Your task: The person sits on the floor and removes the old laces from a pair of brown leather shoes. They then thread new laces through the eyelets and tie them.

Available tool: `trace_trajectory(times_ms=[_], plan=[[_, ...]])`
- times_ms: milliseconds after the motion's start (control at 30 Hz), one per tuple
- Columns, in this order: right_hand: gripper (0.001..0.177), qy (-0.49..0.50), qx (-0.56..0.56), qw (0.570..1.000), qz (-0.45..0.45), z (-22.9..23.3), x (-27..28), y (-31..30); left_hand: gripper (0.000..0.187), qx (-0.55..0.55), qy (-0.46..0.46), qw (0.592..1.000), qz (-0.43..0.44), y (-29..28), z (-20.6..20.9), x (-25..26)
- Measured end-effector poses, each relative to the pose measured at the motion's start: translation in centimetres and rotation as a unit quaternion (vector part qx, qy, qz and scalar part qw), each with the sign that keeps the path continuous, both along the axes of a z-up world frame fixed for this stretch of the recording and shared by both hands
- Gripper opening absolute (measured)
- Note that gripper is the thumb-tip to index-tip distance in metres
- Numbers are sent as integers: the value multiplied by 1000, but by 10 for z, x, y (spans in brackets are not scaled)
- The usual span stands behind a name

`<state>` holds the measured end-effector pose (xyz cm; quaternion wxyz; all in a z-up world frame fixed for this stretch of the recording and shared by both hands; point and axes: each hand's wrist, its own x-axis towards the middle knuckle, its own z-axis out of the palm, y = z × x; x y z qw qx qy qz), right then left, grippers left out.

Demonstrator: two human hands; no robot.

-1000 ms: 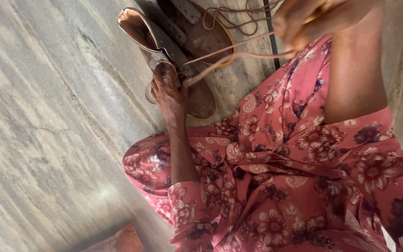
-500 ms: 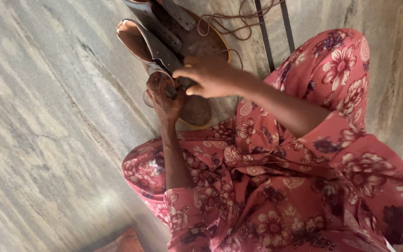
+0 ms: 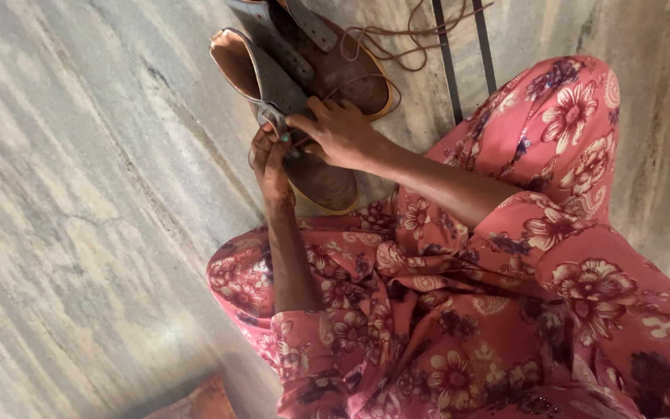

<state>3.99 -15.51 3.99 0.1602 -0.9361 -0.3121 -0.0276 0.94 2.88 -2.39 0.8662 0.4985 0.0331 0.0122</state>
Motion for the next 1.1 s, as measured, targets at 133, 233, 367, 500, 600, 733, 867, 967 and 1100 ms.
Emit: trace_trajectory(times_ms=[133, 233, 367, 500, 600, 733, 867, 967, 1100], plan=[[60, 7, 0, 1000, 1, -8, 2, 3, 25, 157, 45, 985, 50, -3, -5, -3], [55, 35, -9, 999, -1, -12, 1, 4, 20, 224, 32, 972, 66, 6, -13, -5], [38, 61, 19, 998, 11, -12, 4, 4, 22, 197, -20, 958, 208, 42, -5, 0], [11, -6, 60, 997, 55, -9, 0, 3, 44, 544, -77, 776, 309, 66, 16, -6], [13, 144, 158, 977, 18, -3, 4, 1, 51, 666, -156, 673, 282, 44, 28, -10], [31, 338, 350, 873, -23, 7, 20, -9, 11, 524, -35, 849, 56, -5, 44, -14], [31, 420, 496, 760, 22, 22, 27, -16, 27, 566, 8, 824, 31, -38, 57, -14], [31, 410, 561, 716, 70, 47, 30, -22, 27, 571, -22, 817, 77, -41, 59, -14], [24, 418, 560, 689, 193, 100, 35, -49, 32, 533, 7, 840, 101, -34, 52, -10]])
